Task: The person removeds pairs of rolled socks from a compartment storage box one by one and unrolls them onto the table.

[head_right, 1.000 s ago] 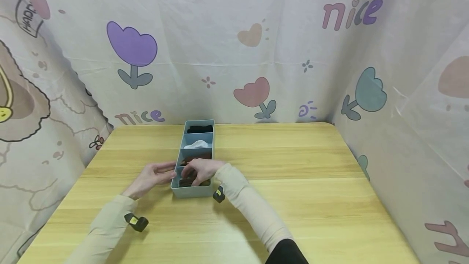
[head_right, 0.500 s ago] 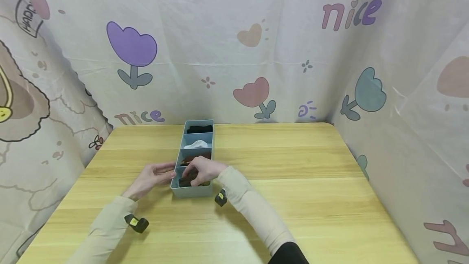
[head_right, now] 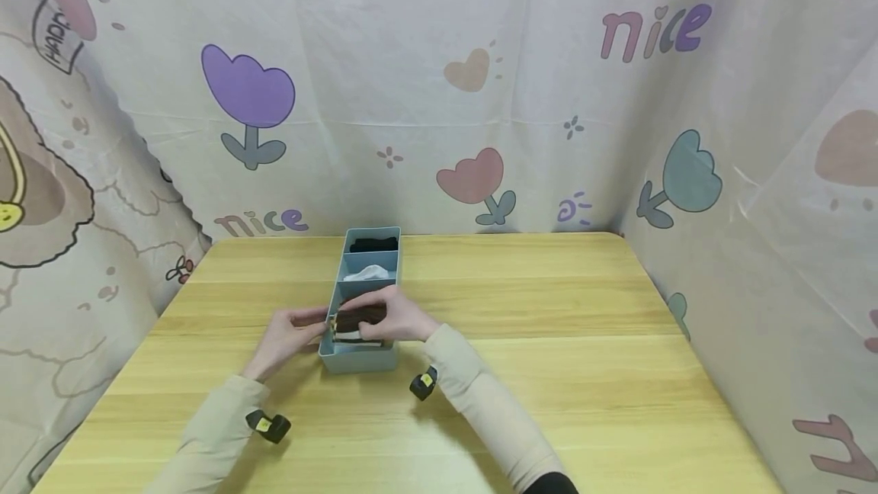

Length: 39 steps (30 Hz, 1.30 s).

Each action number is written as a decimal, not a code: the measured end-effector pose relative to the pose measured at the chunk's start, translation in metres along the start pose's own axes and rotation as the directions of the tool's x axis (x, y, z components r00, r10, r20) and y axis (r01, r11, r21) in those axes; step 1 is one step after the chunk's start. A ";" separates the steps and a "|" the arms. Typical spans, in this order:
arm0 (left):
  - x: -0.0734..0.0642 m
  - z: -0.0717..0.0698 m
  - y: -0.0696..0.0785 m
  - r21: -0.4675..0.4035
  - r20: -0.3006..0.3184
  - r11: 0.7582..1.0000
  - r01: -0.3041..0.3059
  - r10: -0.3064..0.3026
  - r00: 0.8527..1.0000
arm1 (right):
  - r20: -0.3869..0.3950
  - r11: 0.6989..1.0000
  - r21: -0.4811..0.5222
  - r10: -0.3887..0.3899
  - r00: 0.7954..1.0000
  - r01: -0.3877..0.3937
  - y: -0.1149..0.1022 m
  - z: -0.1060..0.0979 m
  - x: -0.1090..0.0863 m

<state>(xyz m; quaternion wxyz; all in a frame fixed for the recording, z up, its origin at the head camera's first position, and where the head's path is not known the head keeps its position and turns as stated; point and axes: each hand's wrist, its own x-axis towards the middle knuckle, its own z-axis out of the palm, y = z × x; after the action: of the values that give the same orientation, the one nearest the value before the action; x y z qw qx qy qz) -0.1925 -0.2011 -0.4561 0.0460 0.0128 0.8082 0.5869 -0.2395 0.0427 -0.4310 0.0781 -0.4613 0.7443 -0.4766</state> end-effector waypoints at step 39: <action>-0.018 -0.060 -0.006 0.206 -0.104 0.978 0.036 -0.015 0.994 | -0.181 0.909 0.171 0.408 0.895 -0.380 0.094 -0.048 -0.086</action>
<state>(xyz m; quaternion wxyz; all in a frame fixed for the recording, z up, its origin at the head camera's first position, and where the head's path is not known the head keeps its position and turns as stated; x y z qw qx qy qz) -0.1799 -0.2610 -0.4425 0.0106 -0.0227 0.8665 0.4986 -0.2749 0.1503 -0.5067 0.1232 -0.2409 0.7936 -0.5450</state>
